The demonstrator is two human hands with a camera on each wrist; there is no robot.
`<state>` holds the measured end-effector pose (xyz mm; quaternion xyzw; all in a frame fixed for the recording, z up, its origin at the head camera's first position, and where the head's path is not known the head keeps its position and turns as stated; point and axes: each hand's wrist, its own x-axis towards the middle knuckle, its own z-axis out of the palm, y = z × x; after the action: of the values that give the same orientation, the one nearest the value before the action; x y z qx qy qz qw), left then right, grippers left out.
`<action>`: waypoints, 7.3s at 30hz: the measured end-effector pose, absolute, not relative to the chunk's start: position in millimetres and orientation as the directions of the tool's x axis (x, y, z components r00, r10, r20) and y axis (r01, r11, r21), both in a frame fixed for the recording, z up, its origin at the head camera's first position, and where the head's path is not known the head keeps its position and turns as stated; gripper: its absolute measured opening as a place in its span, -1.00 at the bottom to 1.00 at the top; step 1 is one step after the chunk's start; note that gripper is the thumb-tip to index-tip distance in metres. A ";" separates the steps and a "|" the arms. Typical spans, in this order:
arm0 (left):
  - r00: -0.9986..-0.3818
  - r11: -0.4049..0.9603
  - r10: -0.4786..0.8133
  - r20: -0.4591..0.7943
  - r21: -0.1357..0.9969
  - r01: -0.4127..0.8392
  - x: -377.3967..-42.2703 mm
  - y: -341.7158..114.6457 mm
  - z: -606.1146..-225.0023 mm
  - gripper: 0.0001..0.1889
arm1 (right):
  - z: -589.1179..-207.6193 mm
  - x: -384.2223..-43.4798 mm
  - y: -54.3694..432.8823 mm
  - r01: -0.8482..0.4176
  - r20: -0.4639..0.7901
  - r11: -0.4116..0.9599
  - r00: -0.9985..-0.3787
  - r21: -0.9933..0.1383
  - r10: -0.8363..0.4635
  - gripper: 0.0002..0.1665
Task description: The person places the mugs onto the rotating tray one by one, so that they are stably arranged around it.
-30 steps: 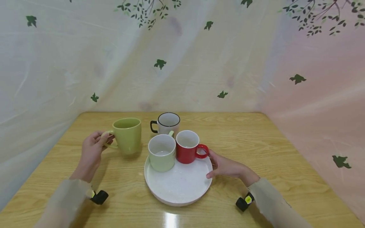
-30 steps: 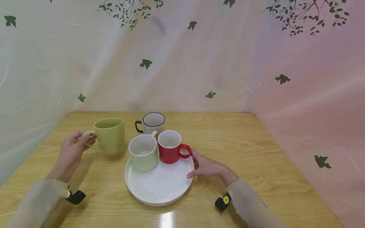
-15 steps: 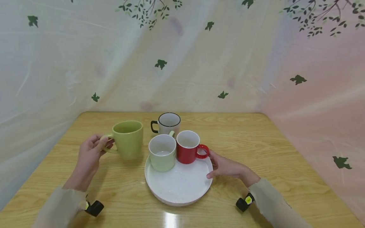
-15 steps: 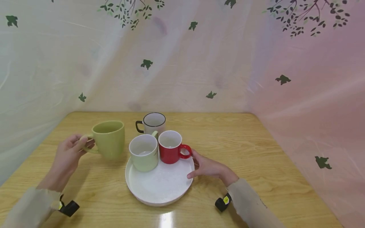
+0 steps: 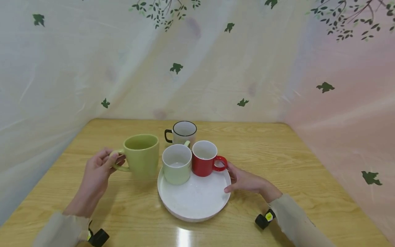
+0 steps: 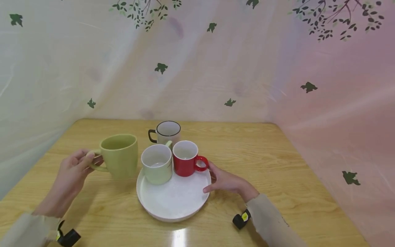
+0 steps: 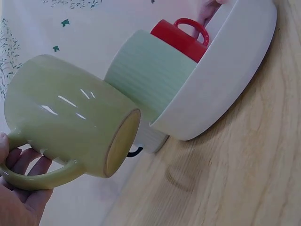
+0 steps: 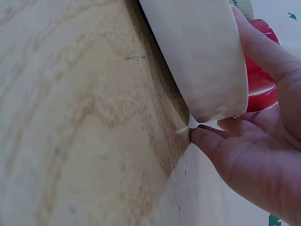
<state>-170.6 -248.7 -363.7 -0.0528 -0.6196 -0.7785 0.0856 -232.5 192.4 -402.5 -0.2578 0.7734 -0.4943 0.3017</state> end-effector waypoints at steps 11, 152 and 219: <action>-0.978 -0.234 -0.048 0.204 0.949 0.210 -155.9 -243.9 -366.8 -0.86 | -402.0 -232.2 191.4 -0.092 -0.221 0.391 -0.695 -0.916 -0.684 0.25; -0.922 0.155 0.378 0.082 0.976 0.151 -186.0 -195.8 -371.4 -0.68 | -388.1 -180.4 181.2 -0.003 -0.265 0.458 -0.813 -0.889 -0.519 0.42; -0.761 0.183 0.638 -0.122 0.983 -0.004 -262.6 -167.2 -379.9 -0.43 | -387.8 -183.5 181.2 0.008 -0.281 0.466 -0.806 -0.885 -0.521 0.41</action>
<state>-262.6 -167.2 -379.9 -0.2196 -0.7213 -0.6000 -0.2674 -183.5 181.2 -387.8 -0.1578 0.8130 -0.4921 0.2683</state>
